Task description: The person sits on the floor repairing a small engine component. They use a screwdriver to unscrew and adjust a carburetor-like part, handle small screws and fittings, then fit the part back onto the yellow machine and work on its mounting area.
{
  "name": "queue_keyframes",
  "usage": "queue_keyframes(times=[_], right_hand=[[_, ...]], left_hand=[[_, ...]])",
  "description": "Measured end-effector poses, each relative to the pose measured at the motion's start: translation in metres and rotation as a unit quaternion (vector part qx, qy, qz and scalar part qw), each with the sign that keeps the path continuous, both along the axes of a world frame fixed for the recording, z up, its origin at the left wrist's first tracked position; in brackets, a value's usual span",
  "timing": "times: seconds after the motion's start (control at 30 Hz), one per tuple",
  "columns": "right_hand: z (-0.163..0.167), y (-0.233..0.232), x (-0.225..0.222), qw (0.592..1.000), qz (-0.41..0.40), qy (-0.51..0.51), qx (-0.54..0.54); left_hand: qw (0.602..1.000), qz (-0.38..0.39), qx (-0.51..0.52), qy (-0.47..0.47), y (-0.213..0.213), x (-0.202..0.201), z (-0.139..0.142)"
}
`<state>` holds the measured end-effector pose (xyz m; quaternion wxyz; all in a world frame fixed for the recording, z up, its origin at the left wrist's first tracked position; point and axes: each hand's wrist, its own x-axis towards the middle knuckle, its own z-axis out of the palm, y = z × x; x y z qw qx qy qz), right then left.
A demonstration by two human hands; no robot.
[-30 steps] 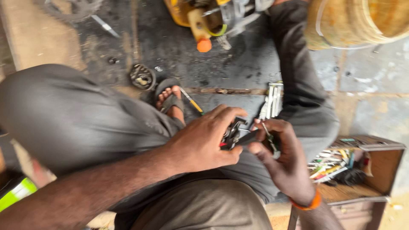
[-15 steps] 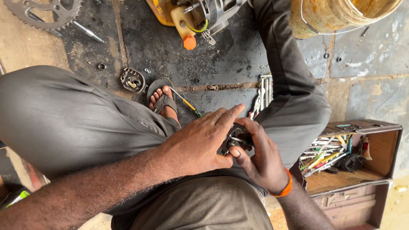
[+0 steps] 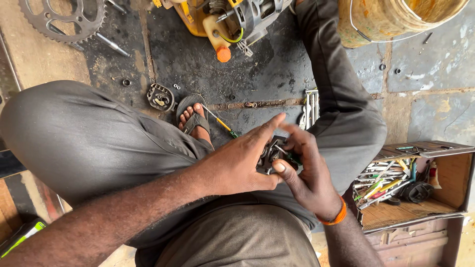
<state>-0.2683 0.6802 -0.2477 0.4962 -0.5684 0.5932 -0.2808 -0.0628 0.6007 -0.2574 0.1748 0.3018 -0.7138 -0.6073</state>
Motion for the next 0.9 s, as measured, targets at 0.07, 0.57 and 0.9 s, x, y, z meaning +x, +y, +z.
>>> queue_keyframes(times=[0.07, 0.57, 0.9], right_hand=[[0.005, -0.006, -0.005, 0.999, 0.039, 0.008, -0.018], [0.007, 0.017, 0.031, 0.998, -0.031, -0.054, 0.017], [0.035, 0.003, 0.009, 0.994, -0.007, -0.112, 0.01]], left_hand=[[0.999, -0.007, 0.038, -0.02, -0.001, 0.0, 0.003], [0.996, -0.001, 0.026, -0.08, 0.017, -0.003, -0.003], [0.993, 0.005, 0.039, 0.111, -0.002, 0.005, 0.02]])
